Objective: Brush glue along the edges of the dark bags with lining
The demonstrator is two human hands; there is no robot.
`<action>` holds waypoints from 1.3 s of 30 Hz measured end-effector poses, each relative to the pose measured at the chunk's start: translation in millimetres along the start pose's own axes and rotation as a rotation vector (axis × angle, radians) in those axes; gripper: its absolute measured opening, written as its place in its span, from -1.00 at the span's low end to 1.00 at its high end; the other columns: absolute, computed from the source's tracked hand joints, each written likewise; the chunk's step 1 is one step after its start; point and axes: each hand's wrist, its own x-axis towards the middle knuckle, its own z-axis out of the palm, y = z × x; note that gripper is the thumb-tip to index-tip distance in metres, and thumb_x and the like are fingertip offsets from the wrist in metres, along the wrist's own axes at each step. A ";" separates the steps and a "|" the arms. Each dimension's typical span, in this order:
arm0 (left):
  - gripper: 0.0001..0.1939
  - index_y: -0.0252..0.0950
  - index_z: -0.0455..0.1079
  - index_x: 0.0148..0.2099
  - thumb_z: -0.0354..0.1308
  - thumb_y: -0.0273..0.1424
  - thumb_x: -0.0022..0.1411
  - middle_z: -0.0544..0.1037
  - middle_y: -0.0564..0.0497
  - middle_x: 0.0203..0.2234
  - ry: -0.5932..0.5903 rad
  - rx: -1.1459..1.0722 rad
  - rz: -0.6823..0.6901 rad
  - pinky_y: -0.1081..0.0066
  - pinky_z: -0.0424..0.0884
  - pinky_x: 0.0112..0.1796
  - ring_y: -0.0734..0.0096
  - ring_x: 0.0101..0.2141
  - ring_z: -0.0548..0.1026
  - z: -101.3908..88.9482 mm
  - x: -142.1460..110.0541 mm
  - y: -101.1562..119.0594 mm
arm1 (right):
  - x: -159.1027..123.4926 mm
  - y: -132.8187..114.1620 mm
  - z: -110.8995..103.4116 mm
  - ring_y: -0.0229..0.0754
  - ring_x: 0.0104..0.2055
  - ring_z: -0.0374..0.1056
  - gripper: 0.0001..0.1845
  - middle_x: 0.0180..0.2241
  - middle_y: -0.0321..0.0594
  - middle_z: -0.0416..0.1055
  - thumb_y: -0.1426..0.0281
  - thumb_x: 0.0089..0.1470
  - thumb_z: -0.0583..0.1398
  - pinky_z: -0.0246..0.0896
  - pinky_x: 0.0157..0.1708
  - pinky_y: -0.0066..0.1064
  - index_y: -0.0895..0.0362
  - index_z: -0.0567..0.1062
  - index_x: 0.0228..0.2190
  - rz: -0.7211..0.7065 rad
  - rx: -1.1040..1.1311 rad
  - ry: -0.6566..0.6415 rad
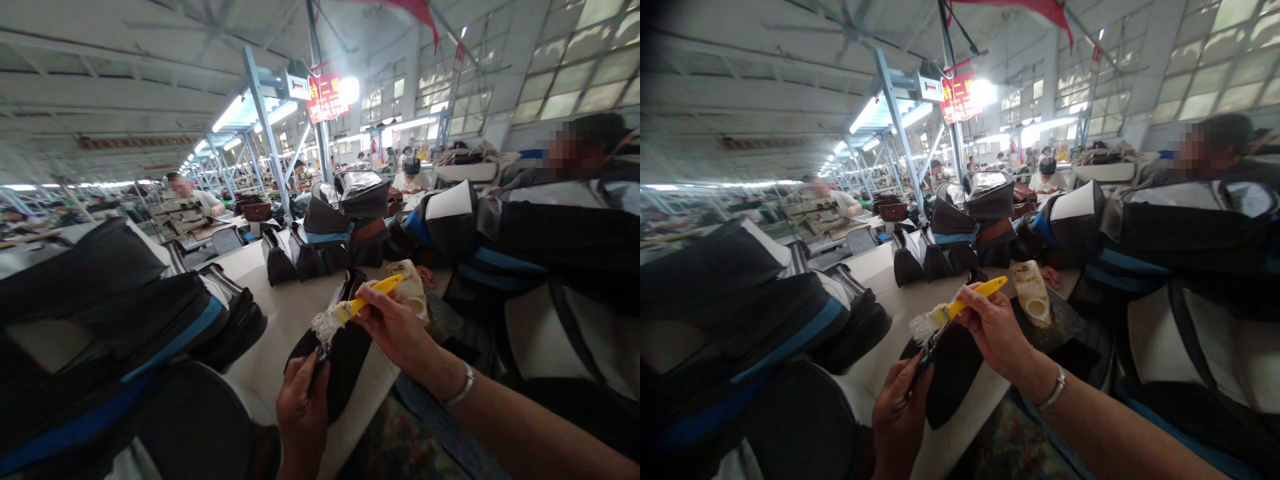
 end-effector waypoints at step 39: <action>-0.74 -0.20 0.61 -0.25 0.35 -0.19 0.02 0.59 0.01 -0.23 -0.404 -0.041 -0.125 0.40 0.42 -0.12 0.21 -0.20 0.51 -81.5 145.1 9.9 | -10.4 -86.0 -15.1 -0.30 -0.34 0.37 -0.92 -0.41 -0.34 0.43 0.49 0.18 0.25 0.34 0.09 -0.16 0.09 0.53 -0.27 -0.981 -0.725 -0.028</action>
